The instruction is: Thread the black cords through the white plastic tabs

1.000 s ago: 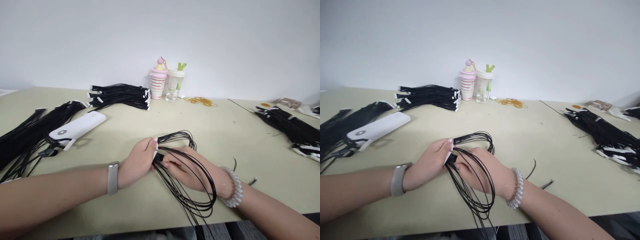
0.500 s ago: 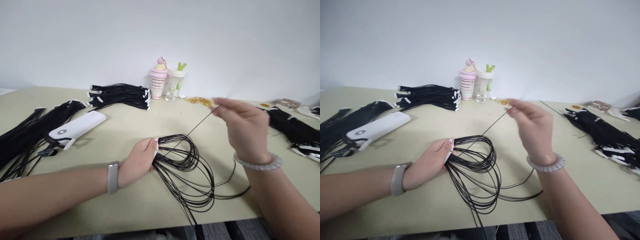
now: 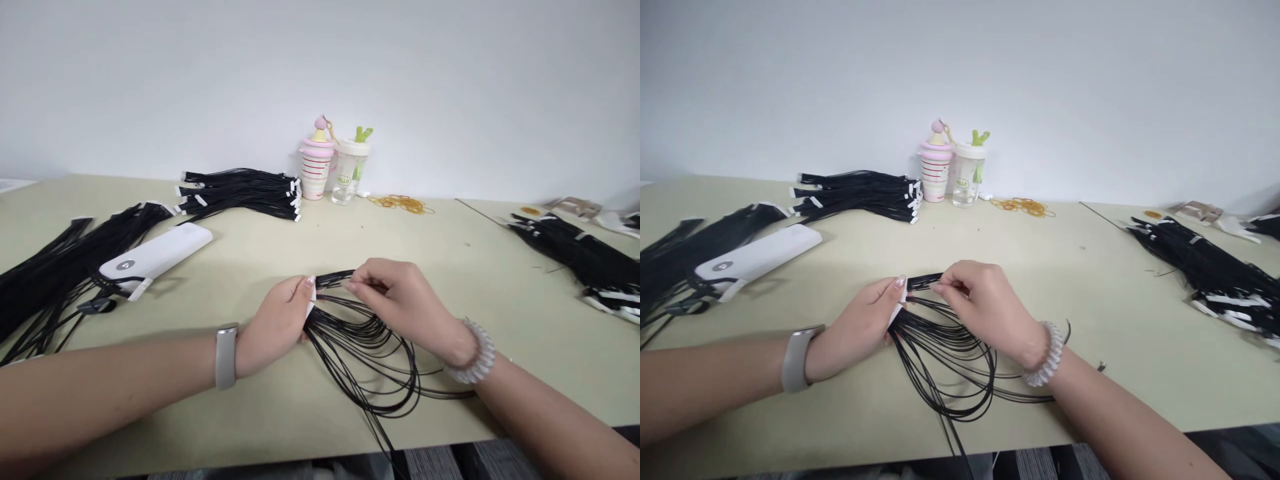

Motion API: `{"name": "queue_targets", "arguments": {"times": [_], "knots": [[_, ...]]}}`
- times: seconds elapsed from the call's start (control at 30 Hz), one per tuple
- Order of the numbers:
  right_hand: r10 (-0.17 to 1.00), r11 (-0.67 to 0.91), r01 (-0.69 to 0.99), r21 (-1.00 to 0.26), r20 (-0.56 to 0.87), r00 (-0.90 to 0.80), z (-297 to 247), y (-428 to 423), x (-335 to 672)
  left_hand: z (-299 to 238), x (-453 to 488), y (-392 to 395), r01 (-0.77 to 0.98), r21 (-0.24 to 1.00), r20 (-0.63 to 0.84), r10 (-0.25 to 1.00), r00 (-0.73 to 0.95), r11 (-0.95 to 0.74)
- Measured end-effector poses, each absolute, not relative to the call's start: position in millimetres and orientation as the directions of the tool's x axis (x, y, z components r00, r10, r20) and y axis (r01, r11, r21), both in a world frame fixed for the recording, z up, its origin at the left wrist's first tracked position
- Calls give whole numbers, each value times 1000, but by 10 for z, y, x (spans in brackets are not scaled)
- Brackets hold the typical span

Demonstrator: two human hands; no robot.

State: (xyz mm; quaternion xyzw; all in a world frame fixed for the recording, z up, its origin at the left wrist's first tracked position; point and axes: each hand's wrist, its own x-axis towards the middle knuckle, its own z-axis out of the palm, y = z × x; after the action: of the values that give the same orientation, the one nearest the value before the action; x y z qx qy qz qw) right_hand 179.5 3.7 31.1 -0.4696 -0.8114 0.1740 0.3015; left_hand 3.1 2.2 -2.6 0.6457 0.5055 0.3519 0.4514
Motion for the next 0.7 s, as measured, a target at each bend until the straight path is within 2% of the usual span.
{"name": "queue_targets", "arguments": {"times": [0.13,0.3,0.7], "knots": [[847,532,701,-476,320,-425,261,23,1751,9,30,12,358,930,-9,969,249,-84],[847,526,714,-462,360,-391,252,26,1731,14,32,12,363,927,-6,968,252,-89],[840,536,727,-429,353,-412,235,27,1708,1,26,27,357,927,23,965,262,-119]]}}
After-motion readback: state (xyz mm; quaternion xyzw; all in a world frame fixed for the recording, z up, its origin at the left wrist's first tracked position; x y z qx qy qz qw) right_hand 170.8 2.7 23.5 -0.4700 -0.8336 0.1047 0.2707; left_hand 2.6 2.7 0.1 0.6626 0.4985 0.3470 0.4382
